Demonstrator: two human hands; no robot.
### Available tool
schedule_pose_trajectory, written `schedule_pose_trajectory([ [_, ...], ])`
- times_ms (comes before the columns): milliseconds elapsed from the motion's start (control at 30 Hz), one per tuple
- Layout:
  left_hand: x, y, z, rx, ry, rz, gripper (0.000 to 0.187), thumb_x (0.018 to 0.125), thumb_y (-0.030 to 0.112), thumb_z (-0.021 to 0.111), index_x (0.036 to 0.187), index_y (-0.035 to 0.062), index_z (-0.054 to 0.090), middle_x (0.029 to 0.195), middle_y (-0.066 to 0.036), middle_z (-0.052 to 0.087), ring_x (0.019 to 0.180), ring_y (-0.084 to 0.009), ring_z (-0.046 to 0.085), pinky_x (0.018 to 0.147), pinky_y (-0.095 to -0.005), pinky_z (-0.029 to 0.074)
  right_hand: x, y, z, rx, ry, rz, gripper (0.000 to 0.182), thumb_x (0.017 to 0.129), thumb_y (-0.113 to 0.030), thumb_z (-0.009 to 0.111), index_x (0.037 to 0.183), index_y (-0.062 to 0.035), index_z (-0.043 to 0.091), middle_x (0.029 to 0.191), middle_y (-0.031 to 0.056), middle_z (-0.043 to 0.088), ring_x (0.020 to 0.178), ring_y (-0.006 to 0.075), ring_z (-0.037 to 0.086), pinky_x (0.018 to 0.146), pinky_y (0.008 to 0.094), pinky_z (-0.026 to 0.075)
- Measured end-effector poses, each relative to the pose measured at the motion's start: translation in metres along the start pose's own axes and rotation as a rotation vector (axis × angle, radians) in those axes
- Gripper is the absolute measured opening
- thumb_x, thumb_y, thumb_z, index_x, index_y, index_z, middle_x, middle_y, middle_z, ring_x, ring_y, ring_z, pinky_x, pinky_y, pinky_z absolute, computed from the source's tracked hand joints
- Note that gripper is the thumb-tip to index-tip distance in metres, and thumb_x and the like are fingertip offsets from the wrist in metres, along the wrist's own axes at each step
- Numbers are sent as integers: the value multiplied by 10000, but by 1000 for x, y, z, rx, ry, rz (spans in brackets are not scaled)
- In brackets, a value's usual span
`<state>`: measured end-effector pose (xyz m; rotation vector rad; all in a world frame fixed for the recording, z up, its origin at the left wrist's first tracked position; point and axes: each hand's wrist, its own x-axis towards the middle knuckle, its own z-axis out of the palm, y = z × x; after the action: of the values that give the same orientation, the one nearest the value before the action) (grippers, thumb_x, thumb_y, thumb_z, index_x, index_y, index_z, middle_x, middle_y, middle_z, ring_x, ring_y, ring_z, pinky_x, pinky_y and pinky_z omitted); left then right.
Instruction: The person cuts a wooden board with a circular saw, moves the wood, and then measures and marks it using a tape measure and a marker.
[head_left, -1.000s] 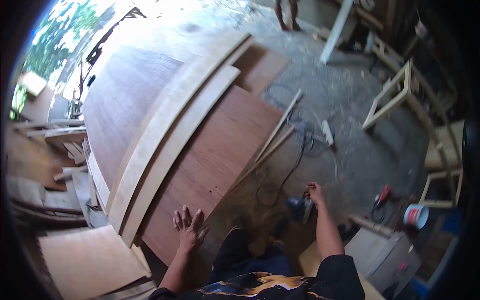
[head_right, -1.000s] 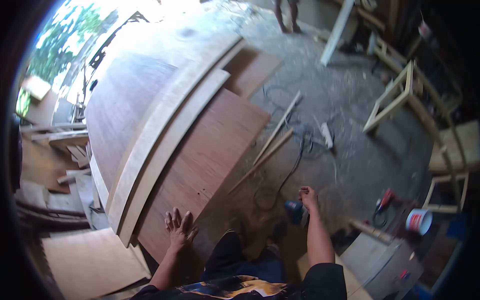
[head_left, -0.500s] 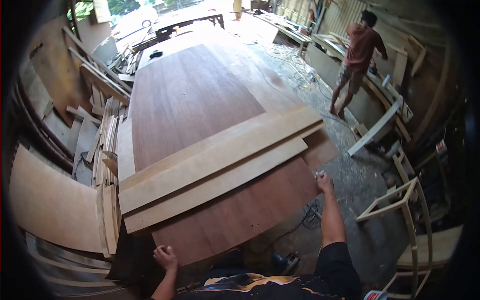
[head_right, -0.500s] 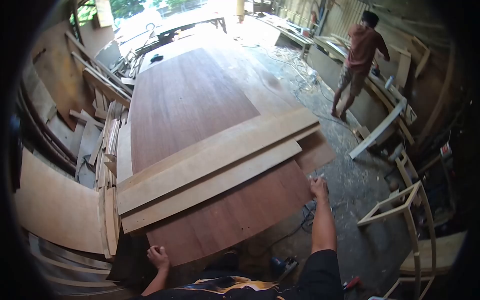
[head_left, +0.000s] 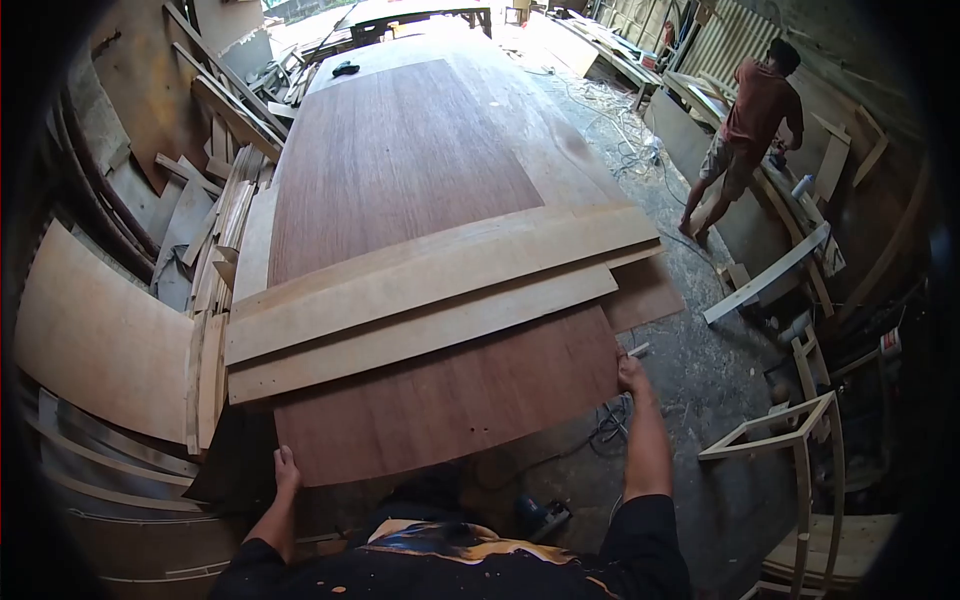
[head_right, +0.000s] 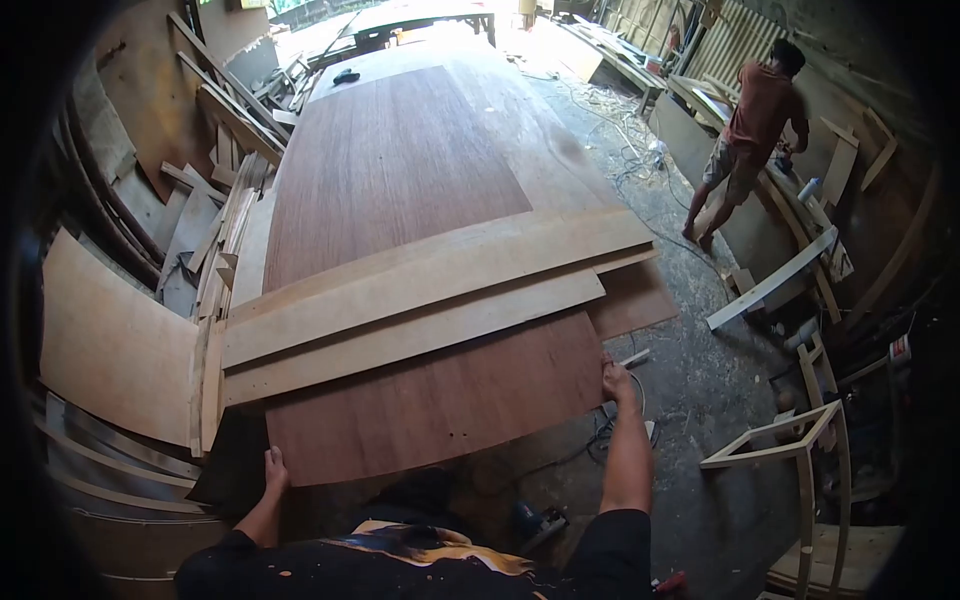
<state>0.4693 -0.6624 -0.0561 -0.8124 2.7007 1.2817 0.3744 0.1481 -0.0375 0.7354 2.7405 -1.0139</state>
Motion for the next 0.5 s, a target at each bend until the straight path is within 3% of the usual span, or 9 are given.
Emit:
schedule_pose_trajectory([
  [33,-4,-3,-4,10,2,0,544,981,517,282,1202,41,424,1159,-263,536,1112,-417,509,928,-447,389,-15,0,0,-20,20,0,803,927,-632,212,1029,57,612,1021,349,565,1083,495,486,848,510,421],
  [100,-10,-11,-10,23,76,-21,519,997,476,282,1166,11,437,1082,-211,553,1017,-327,539,899,-417,402,-40,11,5,-15,28,10,797,931,-623,213,1021,60,613,1012,348,568,1077,499,484,848,516,417],
  [200,-35,-37,-18,52,37,29,537,992,491,286,1154,7,452,1093,-211,558,1027,-330,539,902,-409,402,-70,53,12,-3,44,-5,785,935,-611,212,1006,57,618,1002,347,571,1071,500,482,847,527,412],
  [233,-55,-33,-19,106,43,-67,565,967,534,320,1216,43,443,1183,-253,544,1137,-395,513,939,-420,394,-79,67,18,5,48,-33,780,936,-608,211,1000,52,622,1000,346,572,1071,499,482,846,532,410],
  [333,-92,-74,-22,40,41,8,513,960,521,382,1117,45,492,1070,-198,591,1024,-300,560,901,-382,411,-138,79,2,3,19,26,763,941,-602,210,1011,36,623,1005,338,576,1071,490,491,831,534,415],
  [500,-179,-79,-35,-19,9,-58,444,966,473,421,1076,51,505,1000,-128,590,946,-204,540,860,-347,424,-212,149,4,33,34,130,777,933,-627,214,1040,27,619,973,326,597,1067,479,509,798,484,440],
])
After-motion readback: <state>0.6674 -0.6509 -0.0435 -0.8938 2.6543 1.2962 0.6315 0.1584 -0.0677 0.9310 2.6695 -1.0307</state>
